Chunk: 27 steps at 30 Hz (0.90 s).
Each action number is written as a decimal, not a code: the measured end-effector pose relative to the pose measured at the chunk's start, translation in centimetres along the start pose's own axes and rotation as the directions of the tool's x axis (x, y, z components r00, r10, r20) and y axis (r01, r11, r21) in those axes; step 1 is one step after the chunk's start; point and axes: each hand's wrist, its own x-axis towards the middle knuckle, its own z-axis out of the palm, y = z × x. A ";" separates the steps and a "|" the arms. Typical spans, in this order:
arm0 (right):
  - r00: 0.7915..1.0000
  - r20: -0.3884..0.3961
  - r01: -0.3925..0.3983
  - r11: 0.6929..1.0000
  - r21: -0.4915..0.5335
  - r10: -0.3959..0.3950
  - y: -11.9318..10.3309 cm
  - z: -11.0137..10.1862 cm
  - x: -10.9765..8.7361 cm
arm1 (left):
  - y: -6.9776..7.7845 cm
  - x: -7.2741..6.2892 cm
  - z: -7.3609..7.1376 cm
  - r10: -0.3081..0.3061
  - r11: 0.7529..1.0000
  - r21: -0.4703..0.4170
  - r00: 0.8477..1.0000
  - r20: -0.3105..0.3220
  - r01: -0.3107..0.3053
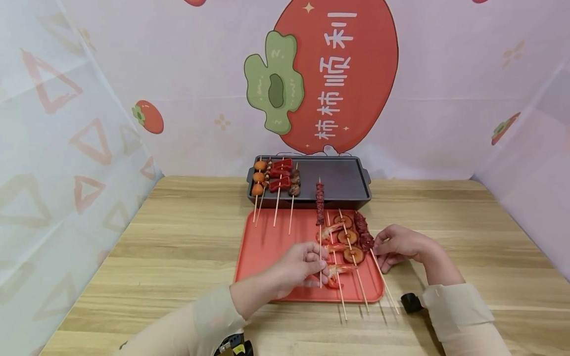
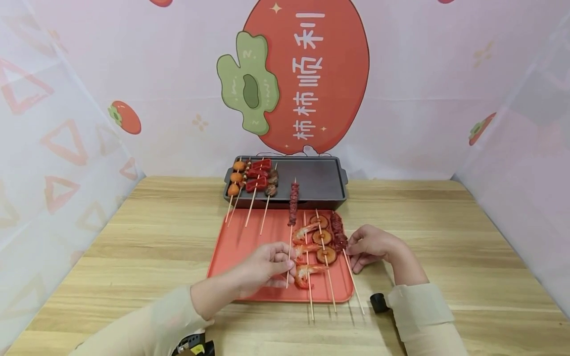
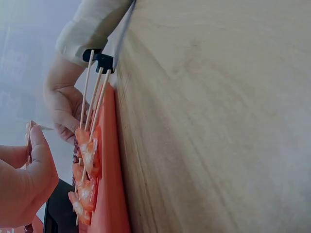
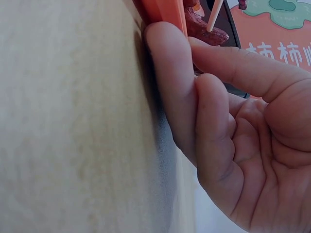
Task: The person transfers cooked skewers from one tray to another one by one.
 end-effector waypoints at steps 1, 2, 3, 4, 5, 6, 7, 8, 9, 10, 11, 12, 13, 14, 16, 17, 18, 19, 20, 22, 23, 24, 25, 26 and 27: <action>1.000 -0.001 0.000 1.000 -0.001 0.000 0.0 0.0 0.0 | -0.1 -0.1 0.0 -0.001 1.000 0.000 1.000 0.000 0.001; 1.000 0.000 -0.001 1.000 -0.001 0.001 0.0 0.0 0.0 | -0.2 -0.1 0.1 -0.001 1.000 0.002 1.000 -0.001 0.001; 1.000 -0.001 -0.001 1.000 -0.002 0.001 0.1 0.0 0.0 | -0.3 -0.2 0.2 -0.003 1.000 0.005 1.000 -0.001 0.003; 1.000 -0.001 -0.002 1.000 -0.002 0.002 0.1 0.0 0.0 | -0.4 -0.3 0.2 -0.006 1.000 0.007 1.000 -0.001 0.006; 1.000 -0.001 -0.003 1.000 -0.002 0.003 0.1 0.0 0.0 | -0.6 -0.4 0.3 -0.009 1.000 0.010 1.000 0.000 0.009; 1.000 -0.002 -0.004 1.000 -0.001 0.004 0.1 0.0 0.0 | -0.7 -0.5 0.4 -0.014 1.000 0.016 1.000 0.000 0.014; 1.000 -0.004 -0.004 1.000 -0.001 0.004 0.1 0.0 0.1 | -0.9 -0.6 0.5 -0.020 1.000 0.019 1.000 0.001 0.020; 1.000 -0.004 -0.005 1.000 -0.001 0.005 0.1 0.0 0.1 | -1.1 -0.8 0.6 -0.025 0.999 0.026 1.000 0.003 0.025; 1.000 -0.005 -0.005 1.000 0.000 0.005 0.1 0.0 0.1 | -1.2 -0.9 0.7 -0.031 0.999 0.029 1.000 0.003 0.030; 1.000 -0.004 -0.005 1.000 0.000 0.005 0.1 0.0 0.1 | -1.4 -1.1 0.9 -0.033 0.999 0.030 0.999 0.003 0.033; 1.000 -0.004 -0.005 1.000 0.000 0.005 0.1 0.0 0.1 | -1.5 -1.2 1.0 -0.035 0.999 0.033 0.999 0.004 0.035; 1.000 -0.003 -0.004 1.000 -0.001 0.004 0.1 0.0 0.1 | -1.7 -1.4 1.0 -0.038 0.999 0.035 0.999 0.005 0.038; 1.000 -0.002 -0.004 1.000 -0.001 0.004 0.2 -0.1 0.1 | -1.8 -1.5 1.1 -0.039 0.999 0.033 0.999 0.008 0.039; 1.000 -0.001 -0.004 1.000 -0.001 0.004 0.1 -0.1 0.1 | -1.9 -1.6 1.1 -0.039 0.999 0.032 0.999 0.009 0.038; 1.000 0.001 -0.002 1.000 -0.003 0.002 0.1 -0.1 0.1 | -2.1 -1.8 1.2 -0.038 0.999 0.028 0.999 0.011 0.037; 1.000 0.001 -0.001 1.000 -0.005 0.001 0.1 -0.1 0.1 | -2.2 -1.9 1.2 -0.038 0.999 0.027 0.999 0.011 0.037; 1.000 -0.002 -0.003 1.000 -0.005 0.003 0.1 -0.1 0.1 | -2.3 -2.0 1.2 -0.037 0.999 0.024 0.999 0.012 0.037; 1.000 -0.005 -0.005 1.000 -0.006 0.005 0.1 -0.1 0.0 | -2.4 -2.1 1.3 -0.036 0.999 0.021 0.999 0.013 0.036; 1.000 -0.007 -0.006 1.000 -0.007 0.006 0.0 -0.1 0.0 | -2.5 -2.1 1.3 -0.037 0.999 0.019 0.999 0.012 0.037; 1.000 -0.007 -0.002 1.000 -0.012 0.002 0.0 -0.2 -0.1 | -2.7 -2.2 1.4 -0.041 0.999 0.014 0.999 0.010 0.041; 1.000 -0.007 -0.002 1.000 -0.012 0.002 0.1 -0.2 -0.1 | -2.8 -2.2 1.4 -0.044 0.999 0.013 0.999 0.010 0.044; 1.000 -0.008 -0.004 1.000 -0.011 0.004 0.1 -0.2 -0.1 | -2.9 -2.3 1.4 -0.048 0.999 0.012 0.999 0.009 0.048; 1.000 -0.004 0.000 1.000 -0.012 0.000 0.1 -0.2 -0.1 | -3.0 -2.4 1.5 -0.051 0.999 0.013 0.999 0.008 0.051; 1.000 0.000 0.003 1.000 -0.012 -0.003 0.1 -0.2 -0.1 | -3.0 -2.4 1.5 -0.054 0.998 0.013 0.998 0.009 0.054; 1.000 0.004 0.007 1.000 -0.013 -0.006 0.1 -0.2 -0.1 | -3.1 -2.5 1.5 -0.055 0.998 0.015 0.998 0.011 0.054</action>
